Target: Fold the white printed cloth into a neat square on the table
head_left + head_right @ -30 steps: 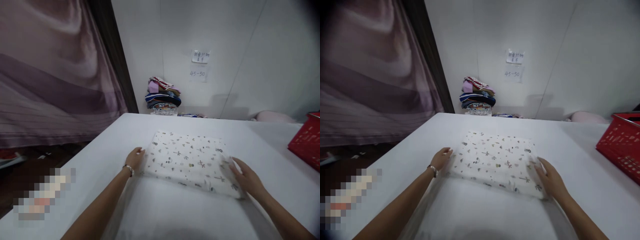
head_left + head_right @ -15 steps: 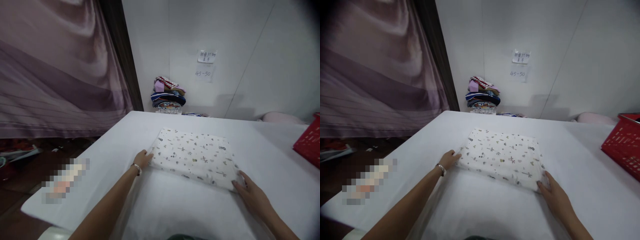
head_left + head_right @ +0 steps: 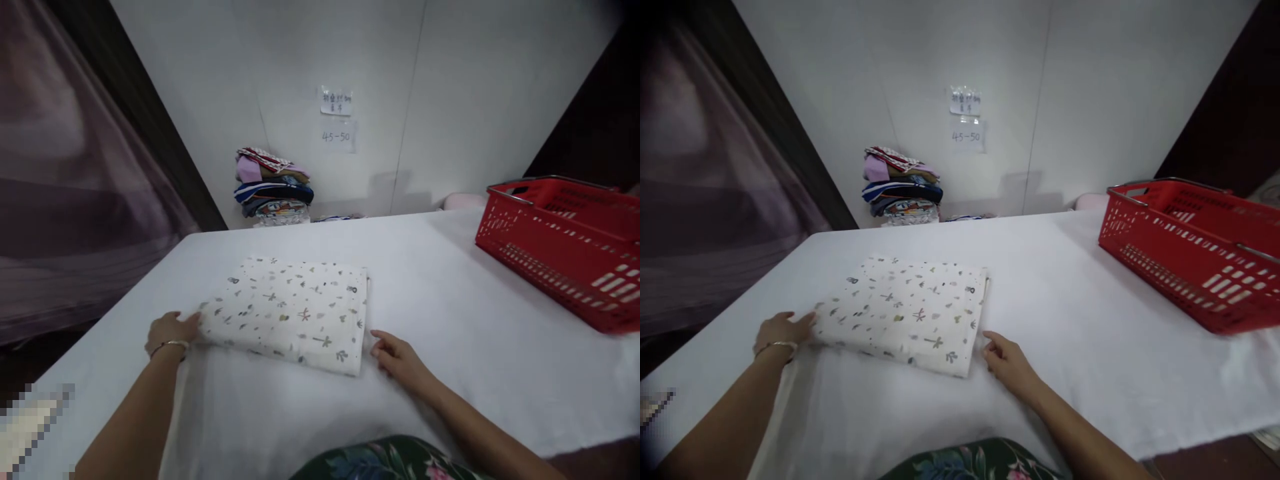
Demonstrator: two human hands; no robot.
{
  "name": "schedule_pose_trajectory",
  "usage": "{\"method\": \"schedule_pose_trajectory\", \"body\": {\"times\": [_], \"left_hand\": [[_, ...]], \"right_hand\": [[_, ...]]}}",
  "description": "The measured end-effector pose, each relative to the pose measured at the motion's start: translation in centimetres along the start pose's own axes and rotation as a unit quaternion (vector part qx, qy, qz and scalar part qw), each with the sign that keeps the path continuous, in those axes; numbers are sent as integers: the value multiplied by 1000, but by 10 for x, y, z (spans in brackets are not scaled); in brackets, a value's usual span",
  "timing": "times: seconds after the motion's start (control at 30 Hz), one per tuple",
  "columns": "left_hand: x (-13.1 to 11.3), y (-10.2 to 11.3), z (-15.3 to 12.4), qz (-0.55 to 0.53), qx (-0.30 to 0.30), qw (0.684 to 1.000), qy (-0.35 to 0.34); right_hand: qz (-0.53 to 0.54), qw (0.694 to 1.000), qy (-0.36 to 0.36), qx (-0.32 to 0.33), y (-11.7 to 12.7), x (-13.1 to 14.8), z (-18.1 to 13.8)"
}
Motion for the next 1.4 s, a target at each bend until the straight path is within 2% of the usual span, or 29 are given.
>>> {"method": "schedule_pose_trajectory", "body": {"times": [0.07, 0.13, 0.23, 0.3, 0.37, 0.43, 0.53, 0.77, 0.9, 1.07, 1.2, 1.4], "left_hand": [[-22, -2, -22, -30, 23, 998, -43], [-60, 0, -72, -106, 49, 976, -183], [-107, 10, -181, -213, 73, 904, -365], [-128, 15, -258, -230, 88, 850, -465], [-137, 16, -318, -202, 93, 827, -516], [-139, 15, -351, -169, 76, 832, -523], [-136, 14, -362, -139, 44, 855, -498], [-132, 16, -348, -96, 32, 899, -426], [-132, 15, -352, -42, 64, 903, -422], [-125, 10, -363, 3, 103, 890, -445], [-120, 5, -368, 25, 119, 878, -462], [-118, 12, -361, -13, 122, 896, -427]], "right_hand": [[51, 998, -20, -20, 1, -6, 2], [87, 996, -20, -24, 0, -6, 7], [112, 993, -18, -25, 1, 2, 23], [113, 992, -32, -53, 10, 6, 35], [120, 987, -54, -92, 22, 7, 45], [139, 981, -64, -121, 32, 6, 53], [171, 974, -65, -134, 41, 0, 59], [211, 959, -87, -169, 50, -8, 90], [224, 955, -84, -176, 51, -9, 111], [221, 958, -60, -174, 53, -12, 113], [182, 969, -60, -154, 55, -16, 117], [23, 991, -43, -123, 64, -15, 141]]}}
Point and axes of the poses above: each hand's wrist, its own z-axis towards the middle knuckle, its own y-axis out of the back of the hand, x = y × z, the point moved 7 cm from there along z, towards the middle knuckle, and after that the axes turned 14 degrees about y, right-handed, at the moved point
